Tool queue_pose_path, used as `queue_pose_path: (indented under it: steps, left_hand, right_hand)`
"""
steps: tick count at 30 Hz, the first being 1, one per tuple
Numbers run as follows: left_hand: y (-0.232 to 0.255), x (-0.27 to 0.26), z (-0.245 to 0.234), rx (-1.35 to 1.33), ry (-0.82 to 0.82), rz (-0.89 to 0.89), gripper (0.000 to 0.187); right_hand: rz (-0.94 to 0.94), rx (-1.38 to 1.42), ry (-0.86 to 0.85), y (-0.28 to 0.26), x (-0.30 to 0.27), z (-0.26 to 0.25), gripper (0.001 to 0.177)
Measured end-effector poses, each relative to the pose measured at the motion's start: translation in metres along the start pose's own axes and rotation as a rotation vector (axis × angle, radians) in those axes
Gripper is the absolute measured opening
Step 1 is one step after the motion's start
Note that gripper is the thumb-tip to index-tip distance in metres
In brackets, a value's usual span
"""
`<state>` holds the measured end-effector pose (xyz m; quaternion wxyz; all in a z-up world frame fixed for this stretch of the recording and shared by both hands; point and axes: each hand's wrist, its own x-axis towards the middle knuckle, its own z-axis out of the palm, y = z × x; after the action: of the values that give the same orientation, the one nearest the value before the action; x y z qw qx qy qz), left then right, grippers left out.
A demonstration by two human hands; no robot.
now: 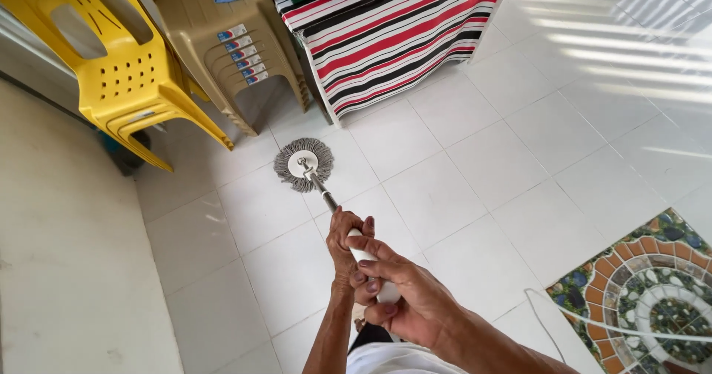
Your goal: The person mops a tiled floor using a spin mop. They move the mop back and forth across the floor, covering areas near a striped tablecloth, yellow plastic chairs, and a wooden dining table with chairs.
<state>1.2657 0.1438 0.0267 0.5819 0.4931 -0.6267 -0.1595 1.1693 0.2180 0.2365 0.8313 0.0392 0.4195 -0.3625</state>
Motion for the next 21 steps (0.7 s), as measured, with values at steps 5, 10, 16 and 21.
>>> queue_pose_path:
  steps: [5, 10, 16, 21]
  left_hand:
    - [-0.040, 0.041, -0.024, -0.064, -0.082, 0.033, 0.028]
    - [-0.108, 0.075, -0.035, -0.198, -0.263, -0.004, 0.021]
    - [-0.233, 0.051, 0.013, -0.017, -0.362, -0.130, 0.021]
    - [-0.221, 0.028, 0.038, 0.121, -0.427, -0.147, 0.034]
  right_hand:
    - [0.001, -0.019, -0.134, 0.001, 0.063, 0.015, 0.037]
    - [-0.014, -0.043, -0.120, -0.003, 0.138, 0.020, 0.043]
    - [-0.140, -0.020, 0.027, -0.005, 0.209, -0.009, 0.064]
    - [-0.264, -0.046, 0.172, -0.004, 0.189, -0.035, 0.068]
